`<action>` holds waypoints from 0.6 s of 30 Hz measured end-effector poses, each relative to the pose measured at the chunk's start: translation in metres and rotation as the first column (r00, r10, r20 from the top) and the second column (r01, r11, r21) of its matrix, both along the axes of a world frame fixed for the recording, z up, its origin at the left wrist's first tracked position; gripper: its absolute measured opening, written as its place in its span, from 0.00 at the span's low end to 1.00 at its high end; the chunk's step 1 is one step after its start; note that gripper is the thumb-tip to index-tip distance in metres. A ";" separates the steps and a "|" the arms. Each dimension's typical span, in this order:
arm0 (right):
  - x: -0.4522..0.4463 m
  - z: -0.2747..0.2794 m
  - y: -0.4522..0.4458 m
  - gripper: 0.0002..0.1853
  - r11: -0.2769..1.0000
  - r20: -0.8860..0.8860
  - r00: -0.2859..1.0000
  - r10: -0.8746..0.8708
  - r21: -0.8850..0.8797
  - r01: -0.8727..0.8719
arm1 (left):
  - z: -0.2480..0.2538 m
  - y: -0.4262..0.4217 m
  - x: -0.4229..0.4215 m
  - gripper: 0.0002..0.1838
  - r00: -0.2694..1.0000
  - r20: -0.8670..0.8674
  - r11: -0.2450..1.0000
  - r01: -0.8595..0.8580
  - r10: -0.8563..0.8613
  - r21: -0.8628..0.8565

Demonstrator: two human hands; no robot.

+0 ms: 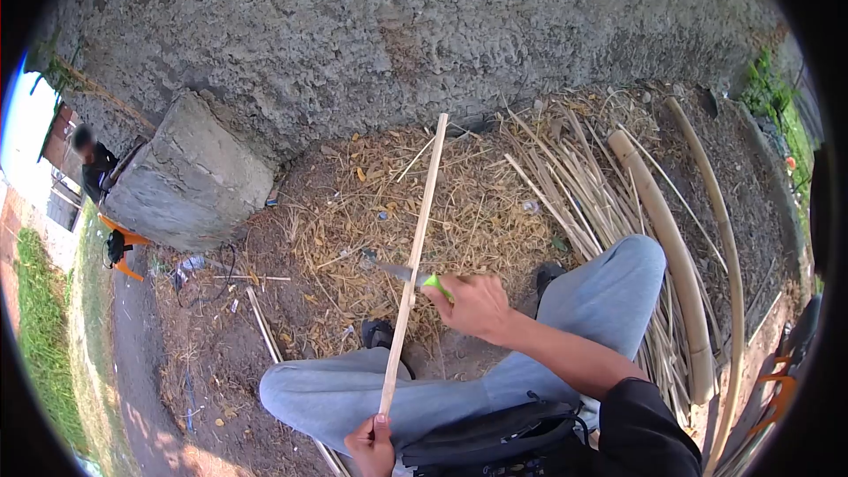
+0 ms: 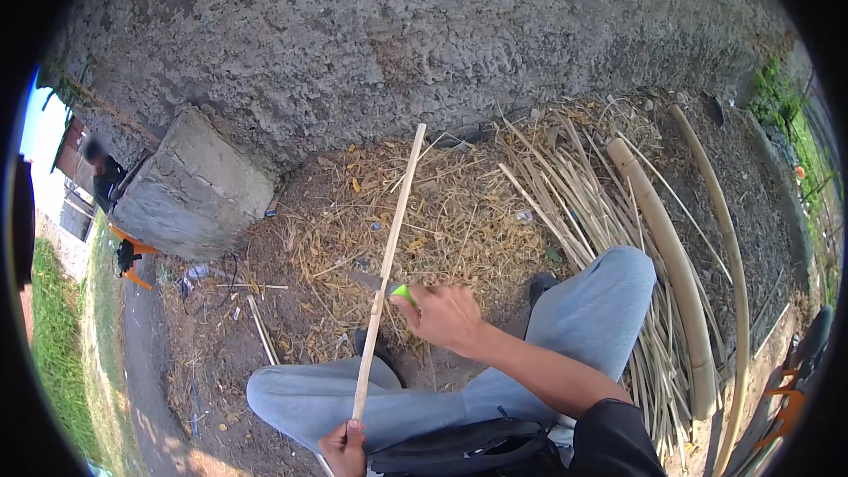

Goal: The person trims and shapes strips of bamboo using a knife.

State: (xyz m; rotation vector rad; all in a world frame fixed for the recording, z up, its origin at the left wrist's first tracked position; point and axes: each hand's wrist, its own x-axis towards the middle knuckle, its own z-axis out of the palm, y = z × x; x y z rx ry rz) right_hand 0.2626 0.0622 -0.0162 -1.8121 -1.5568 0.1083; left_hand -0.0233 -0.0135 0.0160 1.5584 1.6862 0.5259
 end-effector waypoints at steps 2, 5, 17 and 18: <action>-0.008 0.002 -0.012 0.20 0.986 0.030 0.986 0.166 -0.004 -0.165 | -0.011 -0.006 -0.009 0.18 0.992 0.123 0.999 -0.022 0.018 0.031; 0.029 -0.013 0.011 0.21 0.996 0.015 0.997 -0.075 -0.055 0.076 | 0.005 -0.010 -0.008 0.19 1.000 0.022 0.999 -0.010 0.009 0.043; 0.016 -0.003 0.007 0.21 1.000 0.005 1.000 0.002 0.000 -0.002 | -0.008 -0.031 -0.040 0.21 1.000 0.006 0.999 0.006 -0.006 0.037; 0.013 0.002 0.006 0.21 1.000 0.013 1.000 -0.004 0.012 0.004 | -0.009 -0.029 -0.037 0.21 0.998 0.053 0.997 -0.045 0.042 0.064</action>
